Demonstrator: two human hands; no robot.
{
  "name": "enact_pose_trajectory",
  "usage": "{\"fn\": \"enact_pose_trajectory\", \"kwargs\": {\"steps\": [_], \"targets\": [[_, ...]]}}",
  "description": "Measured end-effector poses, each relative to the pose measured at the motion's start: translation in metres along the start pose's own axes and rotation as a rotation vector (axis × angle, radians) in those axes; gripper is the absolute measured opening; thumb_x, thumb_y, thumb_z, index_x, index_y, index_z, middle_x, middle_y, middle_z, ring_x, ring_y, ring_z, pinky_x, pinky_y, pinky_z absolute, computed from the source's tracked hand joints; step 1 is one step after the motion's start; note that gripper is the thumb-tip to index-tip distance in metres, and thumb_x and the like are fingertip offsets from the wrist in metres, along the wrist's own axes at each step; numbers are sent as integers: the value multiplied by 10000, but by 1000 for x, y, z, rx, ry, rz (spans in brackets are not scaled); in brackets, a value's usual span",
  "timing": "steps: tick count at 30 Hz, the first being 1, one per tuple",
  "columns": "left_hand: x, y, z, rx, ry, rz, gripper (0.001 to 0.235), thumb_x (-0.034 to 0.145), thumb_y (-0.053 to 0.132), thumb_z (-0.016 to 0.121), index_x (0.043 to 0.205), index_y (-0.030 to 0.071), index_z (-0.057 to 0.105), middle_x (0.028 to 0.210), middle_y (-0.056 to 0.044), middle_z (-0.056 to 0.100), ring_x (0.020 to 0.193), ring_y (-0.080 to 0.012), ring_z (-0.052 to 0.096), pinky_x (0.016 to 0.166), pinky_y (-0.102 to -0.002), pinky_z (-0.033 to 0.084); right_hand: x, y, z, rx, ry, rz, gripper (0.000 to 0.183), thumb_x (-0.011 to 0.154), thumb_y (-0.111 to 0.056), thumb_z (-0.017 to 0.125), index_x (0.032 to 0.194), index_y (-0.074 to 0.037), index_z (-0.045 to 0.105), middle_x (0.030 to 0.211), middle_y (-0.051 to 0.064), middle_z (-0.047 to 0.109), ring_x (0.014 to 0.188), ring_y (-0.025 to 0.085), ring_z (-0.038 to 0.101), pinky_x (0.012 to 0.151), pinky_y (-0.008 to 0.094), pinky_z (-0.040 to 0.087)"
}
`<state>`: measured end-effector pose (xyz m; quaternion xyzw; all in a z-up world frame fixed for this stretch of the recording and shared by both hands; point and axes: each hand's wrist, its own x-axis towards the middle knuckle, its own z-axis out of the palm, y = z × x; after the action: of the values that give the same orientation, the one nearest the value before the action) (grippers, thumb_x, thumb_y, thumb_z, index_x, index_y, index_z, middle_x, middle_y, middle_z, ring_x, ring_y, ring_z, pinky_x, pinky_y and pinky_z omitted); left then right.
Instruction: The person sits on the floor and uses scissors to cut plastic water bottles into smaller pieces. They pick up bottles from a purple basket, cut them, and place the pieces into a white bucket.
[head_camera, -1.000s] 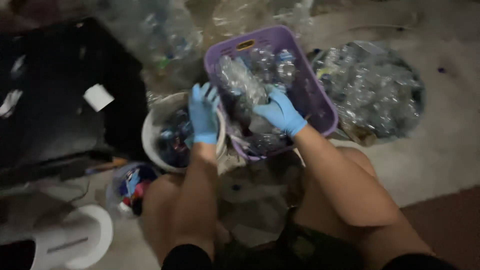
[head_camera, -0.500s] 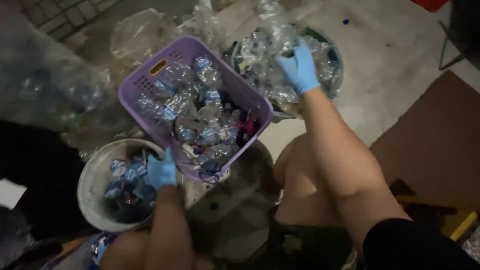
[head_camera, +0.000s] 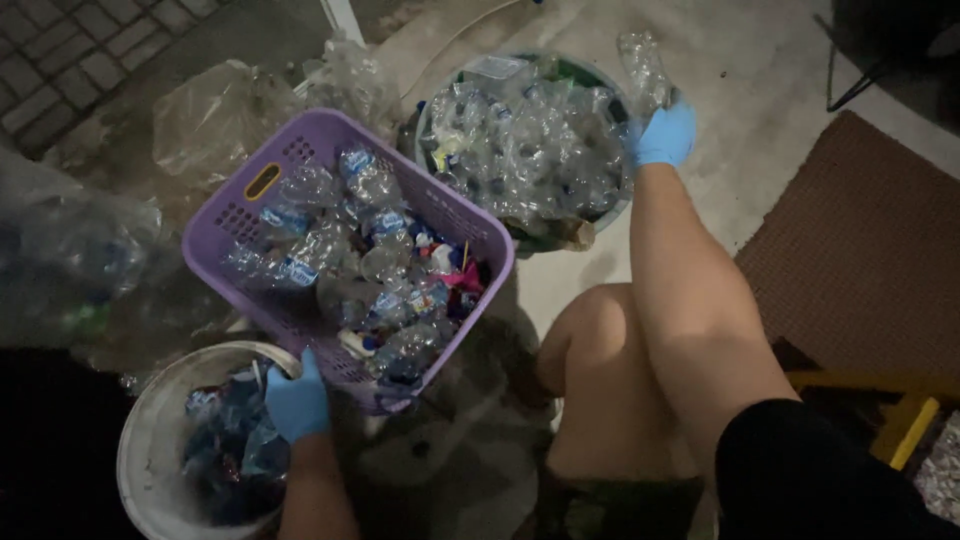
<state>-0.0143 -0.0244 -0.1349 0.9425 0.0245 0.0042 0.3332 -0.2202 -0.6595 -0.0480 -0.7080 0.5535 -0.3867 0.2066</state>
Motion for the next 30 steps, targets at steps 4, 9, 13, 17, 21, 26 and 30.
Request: {"fn": "enact_pose_trajectory", "kwargs": {"steps": [4,9,13,17,21,26,30], "targets": [[-1,7,-3,-31,-67,-53,399,962,396,749,956,12,642,931,-205,716,869,-421,695,742,-520,546,-6,-19,-5,-100,-12,60,391,763,-209,646,1148,-222,713,974,124,775,893,422,715,738,530,565],[-1,11,-2,68,-62,-90,497,928,473,712,1033,-9,656,1062,-284,708,1008,-488,666,854,-559,510,14,-28,25,-206,-75,-112,657,725,-130,669,1380,-156,631,1145,201,609,1055,427,559,862,506,517],[0,5,4,86,-18,-43,521,927,499,730,1000,-11,651,996,-276,709,947,-499,665,785,-569,500,18,-49,50,-457,-114,-281,380,646,-205,686,1020,-222,747,1051,194,577,945,445,555,851,489,436],[-1,2,7,111,-8,-38,527,908,501,762,928,-2,607,930,-268,693,895,-484,672,734,-560,513,16,-48,82,-420,-224,-440,591,719,-193,676,1309,-216,705,1152,211,679,1281,473,499,1112,686,161],[4,-10,16,185,53,45,549,911,528,772,898,5,606,862,-279,681,826,-501,680,677,-567,519,13,-59,88,-514,-378,-340,675,728,7,689,1336,-284,660,1377,231,619,1456,471,323,1140,707,25],[6,-14,18,165,9,28,566,913,552,748,952,0,629,896,-256,664,871,-482,672,738,-556,523,1,-54,91,-713,-302,-368,564,852,-396,722,1277,-38,626,1264,256,519,1118,447,519,944,577,443],[4,-12,19,151,2,-14,553,902,547,747,942,9,625,920,-252,703,895,-476,688,742,-556,533,-15,-76,66,-608,-465,-276,696,709,-364,736,1275,-9,540,1270,244,421,1147,457,451,987,593,419]]}}
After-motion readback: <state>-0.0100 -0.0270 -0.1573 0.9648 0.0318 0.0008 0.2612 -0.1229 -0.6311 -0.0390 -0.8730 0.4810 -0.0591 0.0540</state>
